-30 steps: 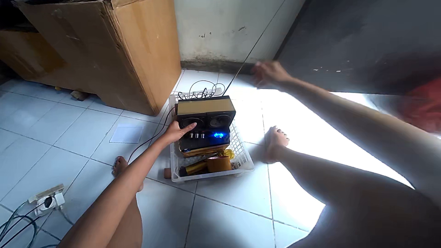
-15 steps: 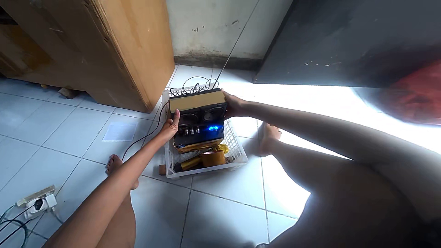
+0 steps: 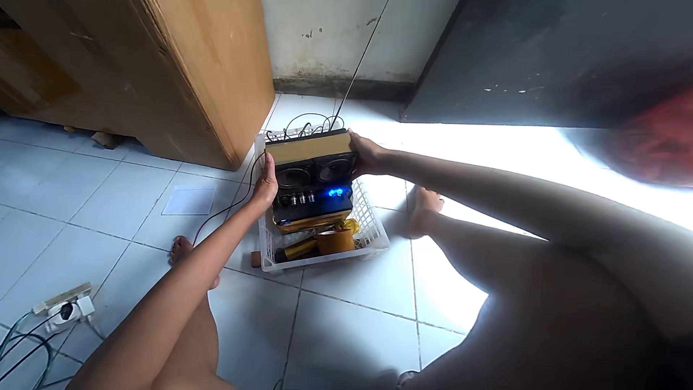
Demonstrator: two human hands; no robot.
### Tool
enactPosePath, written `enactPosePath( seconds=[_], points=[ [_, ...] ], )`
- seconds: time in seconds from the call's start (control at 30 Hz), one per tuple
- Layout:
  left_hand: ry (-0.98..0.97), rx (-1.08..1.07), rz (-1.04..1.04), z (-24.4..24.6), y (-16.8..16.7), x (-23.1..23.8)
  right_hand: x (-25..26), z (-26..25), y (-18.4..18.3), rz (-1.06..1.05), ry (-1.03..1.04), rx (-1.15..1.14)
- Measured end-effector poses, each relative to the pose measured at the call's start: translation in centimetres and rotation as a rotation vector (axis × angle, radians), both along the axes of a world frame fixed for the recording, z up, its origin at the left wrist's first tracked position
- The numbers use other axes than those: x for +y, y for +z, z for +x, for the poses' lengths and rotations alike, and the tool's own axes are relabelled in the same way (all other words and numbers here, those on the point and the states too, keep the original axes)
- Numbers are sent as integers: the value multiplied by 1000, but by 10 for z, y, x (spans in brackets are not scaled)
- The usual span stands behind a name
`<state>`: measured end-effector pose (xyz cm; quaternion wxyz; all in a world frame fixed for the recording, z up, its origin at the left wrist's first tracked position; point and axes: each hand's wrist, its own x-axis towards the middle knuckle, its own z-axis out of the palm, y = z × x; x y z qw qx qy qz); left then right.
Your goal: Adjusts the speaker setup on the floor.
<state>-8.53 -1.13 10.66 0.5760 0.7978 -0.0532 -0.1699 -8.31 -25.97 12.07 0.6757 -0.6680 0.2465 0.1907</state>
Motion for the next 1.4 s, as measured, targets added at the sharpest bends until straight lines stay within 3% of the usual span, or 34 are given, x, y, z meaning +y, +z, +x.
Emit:
enactPosePath(
  seconds=[0.23, 0.43, 0.63, 0.87, 1.17, 1.4],
  points=[
    [-19, 71, 85, 5, 6, 3, -1, 5, -2, -70, 5, -3],
    [-84, -23, 46, 9, 11, 13, -18, 30, 4, -365, -23, -454],
    [81, -64, 141, 44, 8, 41, -30, 65, 14, -513, -35, -644],
    [108, -85, 260, 48, 6, 56, -24, 82, 21, -625, -54, -619],
    [64, -75, 216, 43, 7, 42, -3, 84, 30, -795, 133, -733],
    [53, -85, 237, 43, 7, 44, -7, 83, 33, -785, 161, -694]
  ],
)
